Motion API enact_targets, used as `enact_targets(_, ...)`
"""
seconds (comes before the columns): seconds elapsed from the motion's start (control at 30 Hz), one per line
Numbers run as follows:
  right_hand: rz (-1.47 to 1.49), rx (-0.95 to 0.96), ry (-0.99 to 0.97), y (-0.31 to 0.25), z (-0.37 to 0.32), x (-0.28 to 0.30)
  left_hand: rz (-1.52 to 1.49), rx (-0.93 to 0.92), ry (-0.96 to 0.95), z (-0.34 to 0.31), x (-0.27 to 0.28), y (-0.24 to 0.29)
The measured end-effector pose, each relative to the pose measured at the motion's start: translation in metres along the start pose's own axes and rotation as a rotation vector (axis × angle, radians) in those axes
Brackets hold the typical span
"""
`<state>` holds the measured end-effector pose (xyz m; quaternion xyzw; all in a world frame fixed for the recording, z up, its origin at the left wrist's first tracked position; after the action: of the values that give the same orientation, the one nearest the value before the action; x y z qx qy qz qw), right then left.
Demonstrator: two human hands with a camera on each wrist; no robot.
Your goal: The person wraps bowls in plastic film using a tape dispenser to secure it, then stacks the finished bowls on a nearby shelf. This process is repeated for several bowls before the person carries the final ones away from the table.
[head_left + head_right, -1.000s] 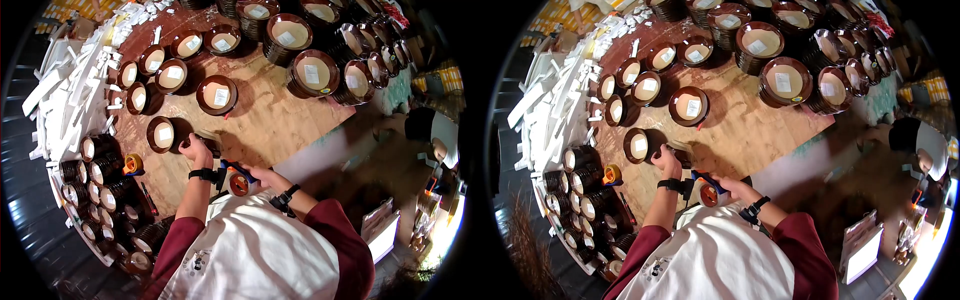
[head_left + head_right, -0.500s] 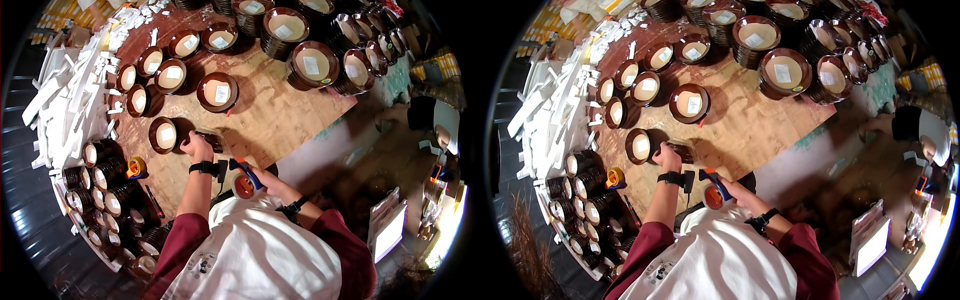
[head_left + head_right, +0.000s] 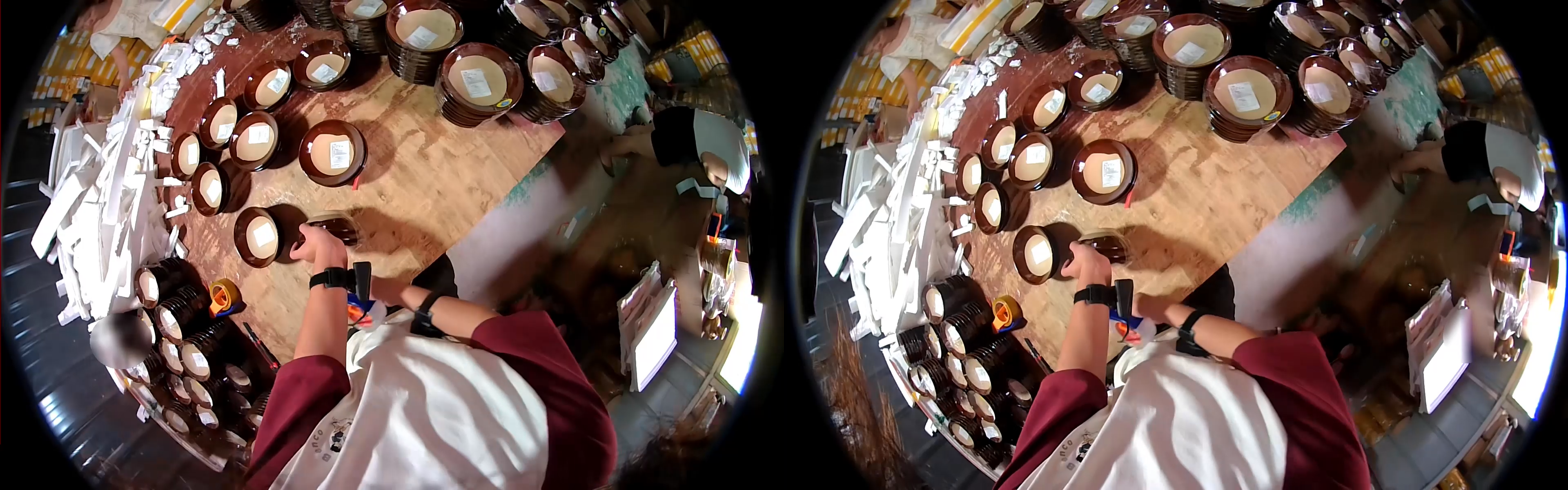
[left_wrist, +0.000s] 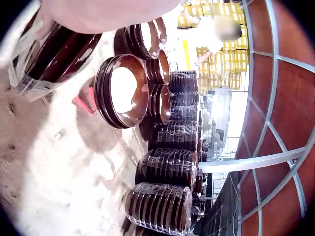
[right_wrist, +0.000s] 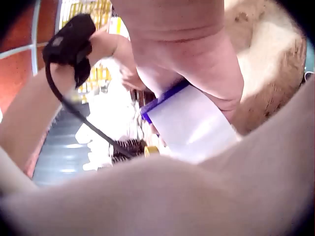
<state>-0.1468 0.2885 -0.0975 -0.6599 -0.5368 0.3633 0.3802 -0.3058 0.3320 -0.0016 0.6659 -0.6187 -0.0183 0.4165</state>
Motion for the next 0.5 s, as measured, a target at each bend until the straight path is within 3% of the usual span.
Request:
enact_targets(0.07,-0.075,0.021,-0.003,0.005,0.010,-0.006,-0.084,-0.028,-0.109,0.005,-0.004,-0.001)
enact_targets(0.17,0.175,-0.277,0.039,-0.067,-0.016,0.035,0.009,-0.025,-0.031,0.018,0.002,-0.001)
enact_targets(0.2,0.068,-0.343,0.036,-0.044,-0.003,0.039,0.040,-0.011,-0.002,0.024,0.002,0.003)
enact_targets(0.23,-0.042,-0.408,0.035,-0.053,-0.004,0.051,0.005,0.080,-0.104,0.033,-0.002,0.004)
enact_targets(0.27,-0.094,-0.231,0.036,-0.065,-0.020,0.062,-0.030,0.172,-0.205,0.042,-0.003,0.008)
enact_targets(0.33,0.262,0.237,0.232,-0.035,-0.023,0.063,0.048,0.268,-0.396,0.035,0.000,0.026)
enact_targets(0.4,0.205,-0.034,0.142,-0.053,-0.058,0.089,0.322,0.235,-0.564,0.056,-0.003,0.033)
enact_targets(0.43,0.174,-0.167,0.100,-0.060,-0.074,0.100,0.560,0.143,-0.638,0.089,-0.013,0.027)
enact_targets(0.47,0.104,-0.266,0.142,-0.032,-0.073,0.106,0.795,0.008,-0.678,0.120,-0.026,0.020)
enact_targets(0.5,0.132,-0.277,0.181,-0.033,-0.080,0.111,0.893,-0.064,-0.669,0.143,-0.035,0.016)
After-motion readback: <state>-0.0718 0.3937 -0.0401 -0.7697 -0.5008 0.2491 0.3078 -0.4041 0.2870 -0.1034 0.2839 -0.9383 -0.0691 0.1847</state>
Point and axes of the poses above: each hand's wrist, its own z-axis towards the middle knuckle, its own x-axis out of the back of the hand, y = z × x, the point moved 5 cm from there along z, towards the middle knuckle, and after that the axes turned 11 degrees about x, right-handed, at the moved point
